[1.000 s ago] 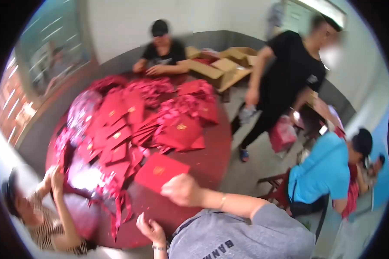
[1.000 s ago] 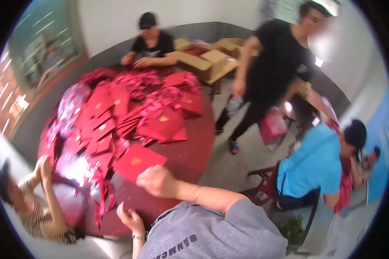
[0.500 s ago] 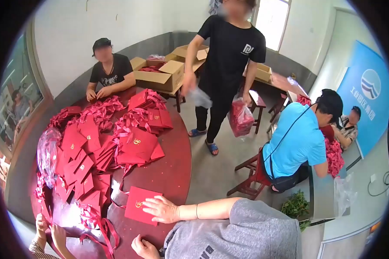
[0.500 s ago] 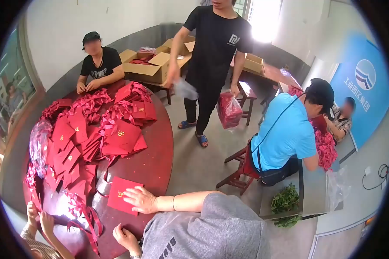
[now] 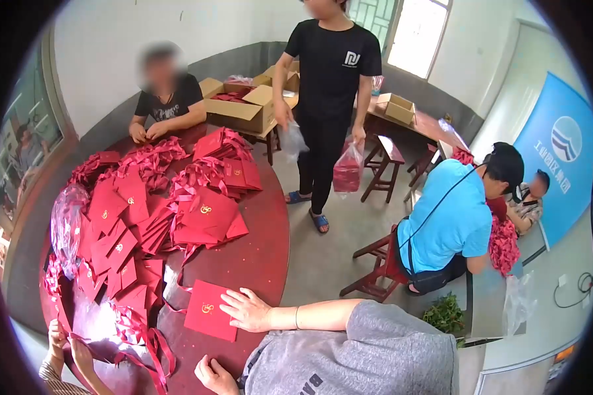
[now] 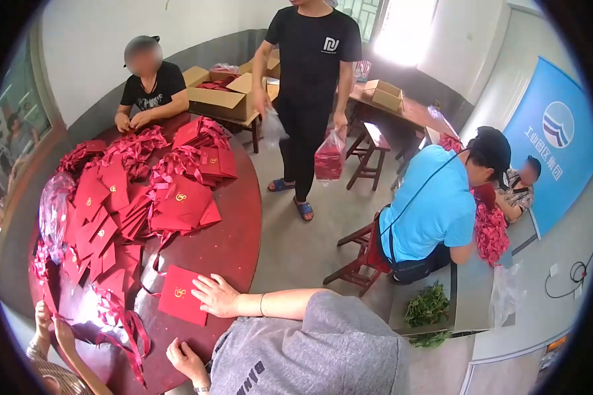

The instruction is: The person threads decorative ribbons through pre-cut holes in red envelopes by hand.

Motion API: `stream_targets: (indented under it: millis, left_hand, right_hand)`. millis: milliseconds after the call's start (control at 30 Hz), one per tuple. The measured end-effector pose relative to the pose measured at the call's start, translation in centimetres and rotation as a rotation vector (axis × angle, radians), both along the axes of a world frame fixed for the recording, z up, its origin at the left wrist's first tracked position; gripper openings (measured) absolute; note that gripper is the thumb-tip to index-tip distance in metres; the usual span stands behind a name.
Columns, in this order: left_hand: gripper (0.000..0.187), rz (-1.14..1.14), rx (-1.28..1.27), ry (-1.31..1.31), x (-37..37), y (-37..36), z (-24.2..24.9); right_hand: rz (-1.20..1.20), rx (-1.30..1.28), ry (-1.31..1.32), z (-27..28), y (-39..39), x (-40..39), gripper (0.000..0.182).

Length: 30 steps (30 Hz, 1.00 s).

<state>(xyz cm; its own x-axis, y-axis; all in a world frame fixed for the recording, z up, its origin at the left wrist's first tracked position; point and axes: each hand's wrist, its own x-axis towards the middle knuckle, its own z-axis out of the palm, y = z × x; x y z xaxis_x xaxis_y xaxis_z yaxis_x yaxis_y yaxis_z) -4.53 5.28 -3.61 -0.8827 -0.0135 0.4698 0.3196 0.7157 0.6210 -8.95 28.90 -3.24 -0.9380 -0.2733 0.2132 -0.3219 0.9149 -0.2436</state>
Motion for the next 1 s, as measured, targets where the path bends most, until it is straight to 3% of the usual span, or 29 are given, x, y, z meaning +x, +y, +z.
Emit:
stream_targets:
  millis: [200, 1000]
  left_hand:
    - [0.002, -0.059, 0.037, -0.025, -0.13, -0.21, 0.04]
    - [0.005, -0.045, -0.01, 0.017, -0.27, -0.27, -0.22]
  right_hand:
    - [0.003, -0.006, -0.025, 0.5, 0.07, 0.03, 0.055]
    - [-0.004, -0.011, 0.013, 0.07, -0.01, -0.02, 0.055]
